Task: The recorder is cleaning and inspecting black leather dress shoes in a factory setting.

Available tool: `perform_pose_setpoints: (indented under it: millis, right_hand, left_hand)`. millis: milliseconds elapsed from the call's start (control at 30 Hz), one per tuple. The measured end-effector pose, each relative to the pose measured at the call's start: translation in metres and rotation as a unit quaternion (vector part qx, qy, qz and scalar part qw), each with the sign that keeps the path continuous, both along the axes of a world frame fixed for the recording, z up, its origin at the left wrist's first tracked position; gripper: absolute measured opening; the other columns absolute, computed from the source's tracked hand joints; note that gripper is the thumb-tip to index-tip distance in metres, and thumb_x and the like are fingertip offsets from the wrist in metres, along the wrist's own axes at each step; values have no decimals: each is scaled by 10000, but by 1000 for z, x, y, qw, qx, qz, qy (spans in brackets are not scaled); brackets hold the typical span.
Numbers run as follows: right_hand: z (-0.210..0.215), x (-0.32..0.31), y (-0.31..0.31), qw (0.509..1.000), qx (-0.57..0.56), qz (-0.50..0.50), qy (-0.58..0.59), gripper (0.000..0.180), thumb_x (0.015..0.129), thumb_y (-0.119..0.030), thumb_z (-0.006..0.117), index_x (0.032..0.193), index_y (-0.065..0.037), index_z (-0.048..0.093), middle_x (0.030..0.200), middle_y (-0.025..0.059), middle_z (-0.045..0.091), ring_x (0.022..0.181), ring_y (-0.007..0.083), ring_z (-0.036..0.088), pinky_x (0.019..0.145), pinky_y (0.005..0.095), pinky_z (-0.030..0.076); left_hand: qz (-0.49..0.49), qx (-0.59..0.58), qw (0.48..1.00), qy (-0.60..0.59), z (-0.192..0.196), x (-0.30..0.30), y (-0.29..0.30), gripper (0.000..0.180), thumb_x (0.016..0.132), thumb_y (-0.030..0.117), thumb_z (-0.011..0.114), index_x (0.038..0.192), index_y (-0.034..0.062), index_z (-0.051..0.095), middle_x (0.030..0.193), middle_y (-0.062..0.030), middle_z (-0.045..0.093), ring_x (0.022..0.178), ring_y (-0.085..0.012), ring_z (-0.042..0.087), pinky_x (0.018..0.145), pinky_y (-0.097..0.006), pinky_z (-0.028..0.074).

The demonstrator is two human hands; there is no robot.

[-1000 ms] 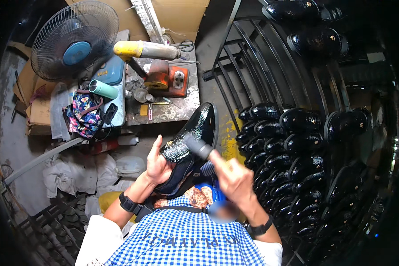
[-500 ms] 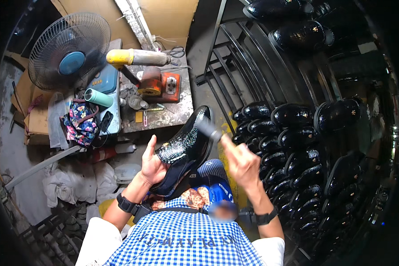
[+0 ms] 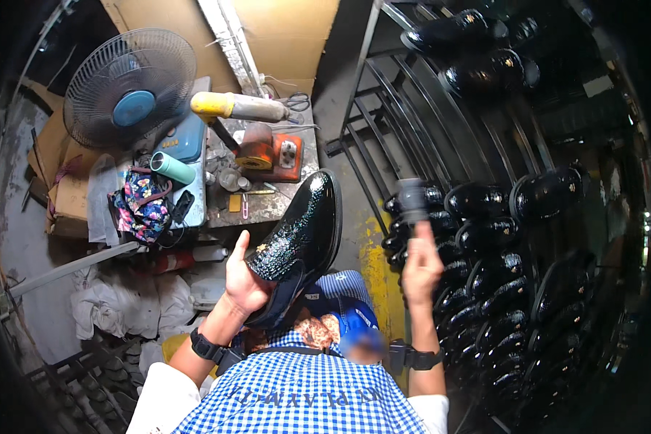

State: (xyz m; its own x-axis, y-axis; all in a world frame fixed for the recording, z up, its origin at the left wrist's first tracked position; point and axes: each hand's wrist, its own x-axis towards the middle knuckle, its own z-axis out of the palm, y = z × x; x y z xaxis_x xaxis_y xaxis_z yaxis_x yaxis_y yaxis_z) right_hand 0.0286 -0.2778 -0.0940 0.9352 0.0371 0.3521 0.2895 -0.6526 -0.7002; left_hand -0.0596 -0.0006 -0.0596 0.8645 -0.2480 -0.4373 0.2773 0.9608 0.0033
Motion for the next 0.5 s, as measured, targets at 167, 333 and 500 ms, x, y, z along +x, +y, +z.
perform_pose_setpoints:
  millis: [167,333,500]
  right_hand:
    - [17,-6,-19,887,408,-156,149,398,932,-215,425,1315,-126,358,677,-26,444,394,1,287,332,155,210]
    - [17,-30,0,861,459,-156,152,398,932,-215,423,1318,-147,352,672,-21,430,406,14,321,336,161,224]
    - [18,-48,20,888,427,-59,161,366,937,-155,393,1301,-117,382,633,-29,406,417,14,311,353,148,222]
  left_hand:
    - [74,69,995,-15,5,4,8,425,897,288,407,1170,-30,473,1157,-172,533,1048,-273,533,951,-393,391]
    - [-42,527,849,7,3,-8,-7,213,881,207,519,986,30,574,853,-46,585,778,-113,546,705,-260,438]
    - [-89,700,704,-84,-21,-22,-18,177,900,114,471,991,21,591,794,1,566,731,-80,501,669,-233,422]
